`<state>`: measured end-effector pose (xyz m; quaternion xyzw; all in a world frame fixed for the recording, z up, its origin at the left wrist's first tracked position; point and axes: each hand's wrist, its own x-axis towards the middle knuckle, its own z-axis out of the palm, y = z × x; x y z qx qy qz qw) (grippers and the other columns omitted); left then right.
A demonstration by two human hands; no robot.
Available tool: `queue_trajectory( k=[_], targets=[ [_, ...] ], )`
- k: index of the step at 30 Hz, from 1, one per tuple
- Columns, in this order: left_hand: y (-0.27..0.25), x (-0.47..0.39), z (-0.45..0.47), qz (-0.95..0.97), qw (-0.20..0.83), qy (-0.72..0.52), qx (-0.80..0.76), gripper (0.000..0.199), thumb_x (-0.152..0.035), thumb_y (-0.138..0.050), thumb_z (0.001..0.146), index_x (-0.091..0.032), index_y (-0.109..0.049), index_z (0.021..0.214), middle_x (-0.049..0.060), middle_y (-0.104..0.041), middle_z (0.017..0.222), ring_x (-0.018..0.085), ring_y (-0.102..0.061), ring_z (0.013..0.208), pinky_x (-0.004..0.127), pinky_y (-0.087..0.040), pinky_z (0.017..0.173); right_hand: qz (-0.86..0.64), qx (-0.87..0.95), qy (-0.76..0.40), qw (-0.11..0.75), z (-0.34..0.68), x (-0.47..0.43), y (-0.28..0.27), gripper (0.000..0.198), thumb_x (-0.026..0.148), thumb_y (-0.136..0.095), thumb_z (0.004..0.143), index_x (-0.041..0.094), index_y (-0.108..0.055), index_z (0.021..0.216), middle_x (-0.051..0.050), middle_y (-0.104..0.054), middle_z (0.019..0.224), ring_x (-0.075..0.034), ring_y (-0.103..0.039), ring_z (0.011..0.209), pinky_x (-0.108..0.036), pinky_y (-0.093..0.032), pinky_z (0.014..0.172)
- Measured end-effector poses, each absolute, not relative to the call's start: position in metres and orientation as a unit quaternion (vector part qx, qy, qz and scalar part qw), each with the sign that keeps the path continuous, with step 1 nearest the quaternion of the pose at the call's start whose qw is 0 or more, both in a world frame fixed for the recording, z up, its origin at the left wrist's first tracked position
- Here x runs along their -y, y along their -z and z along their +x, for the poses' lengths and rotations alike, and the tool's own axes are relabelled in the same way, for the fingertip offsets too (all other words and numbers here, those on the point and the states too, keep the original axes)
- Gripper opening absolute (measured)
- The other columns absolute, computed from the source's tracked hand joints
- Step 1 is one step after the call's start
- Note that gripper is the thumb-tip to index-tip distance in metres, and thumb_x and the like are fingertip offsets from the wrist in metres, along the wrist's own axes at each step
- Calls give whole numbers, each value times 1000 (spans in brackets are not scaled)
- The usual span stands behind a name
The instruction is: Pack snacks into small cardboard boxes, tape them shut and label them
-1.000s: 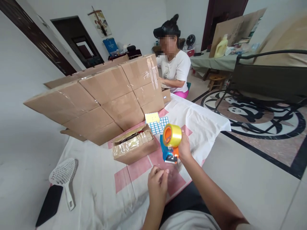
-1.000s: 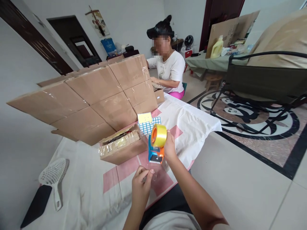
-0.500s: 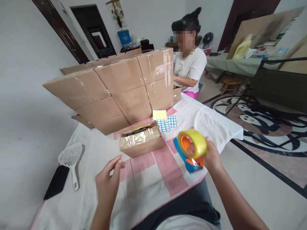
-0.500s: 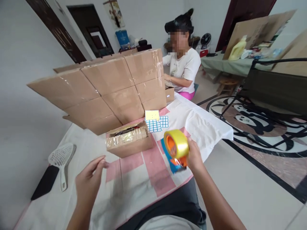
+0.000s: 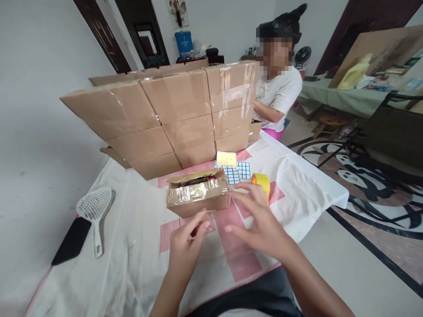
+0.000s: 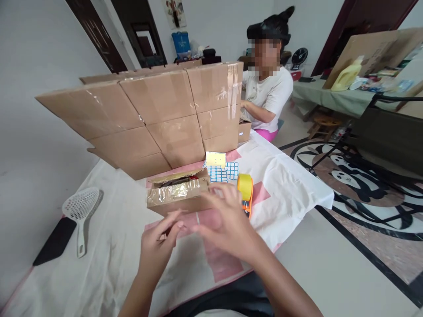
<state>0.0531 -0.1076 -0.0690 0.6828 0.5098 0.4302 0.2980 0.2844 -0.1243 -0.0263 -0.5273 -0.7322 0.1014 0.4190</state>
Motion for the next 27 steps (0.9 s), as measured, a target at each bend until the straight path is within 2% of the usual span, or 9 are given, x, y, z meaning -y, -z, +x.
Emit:
queue_trajectory(
  k=[3,5,8,11,13,15,17,22,27],
  targets=[
    [82,108,59,704,295,-434,-479,30,-37,-62,92,-20,-78,111,5,-79,86,15,-68,68,23,-54,61,-466,796,-62,381,243,118,5,13,23,-67,92,30,-72,101,-7,-61,129,-34,-47,129,-55,-39,105],
    [96,104,51,681,323,-427,-500,40,-40,-61,93,-18,-71,125,3,-77,77,14,-66,63,24,-53,58,-449,798,-33,401,240,110,-5,20,14,-60,92,29,-72,91,-6,-64,121,-33,-50,126,-55,-39,102],
    [111,90,31,647,294,-424,-562,48,-41,-55,97,-18,-58,139,0,-74,70,16,-67,62,26,-54,59,-470,751,-9,463,261,98,-26,17,20,-61,94,32,-73,91,-7,-64,116,-34,-52,122,-57,-39,102],
    [103,66,20,700,84,-449,-548,38,-42,-58,96,-20,-65,126,12,-77,111,25,-71,104,40,-55,91,-467,759,-69,448,280,80,-49,14,31,-63,95,30,-74,86,-7,-61,123,-34,-53,124,-55,-42,105],
    [89,45,24,760,-30,-401,-511,54,-51,-63,91,-18,-60,134,18,-62,142,35,-54,136,52,-40,112,-446,783,-134,413,281,59,-54,17,33,-63,96,28,-74,84,-6,-62,123,-31,-56,123,-50,-44,105],
    [76,25,32,818,-60,-311,-480,77,-57,-64,89,-16,-43,151,19,-49,155,38,-40,147,57,-26,121,-435,795,-197,374,277,31,-49,18,33,-62,95,27,-74,83,-4,-63,120,-27,-60,118,-45,-46,103],
    [70,11,37,857,-41,-242,-454,82,-54,-61,92,-16,-30,158,17,-51,153,34,-44,146,56,-22,123,-435,799,-246,333,270,0,-33,17,30,-63,94,24,-74,82,-3,-64,116,-24,-61,114,-41,-46,101],
    [81,8,32,868,-17,-221,-445,79,-44,-60,95,-15,-24,160,15,-59,146,28,-55,138,49,-30,122,-509,800,-241,209,257,-57,14,12,22,-69,85,19,-71,74,-7,-66,105,-27,-56,112,-44,-42,100],
    [84,12,36,877,-56,-205,-431,54,-36,-60,96,-33,-49,149,11,-53,153,32,-52,140,59,-30,119,-499,832,-170,176,246,-52,34,14,24,-70,86,18,-67,74,-10,-61,124,-31,-51,121,-51,-40,103]
  ],
)
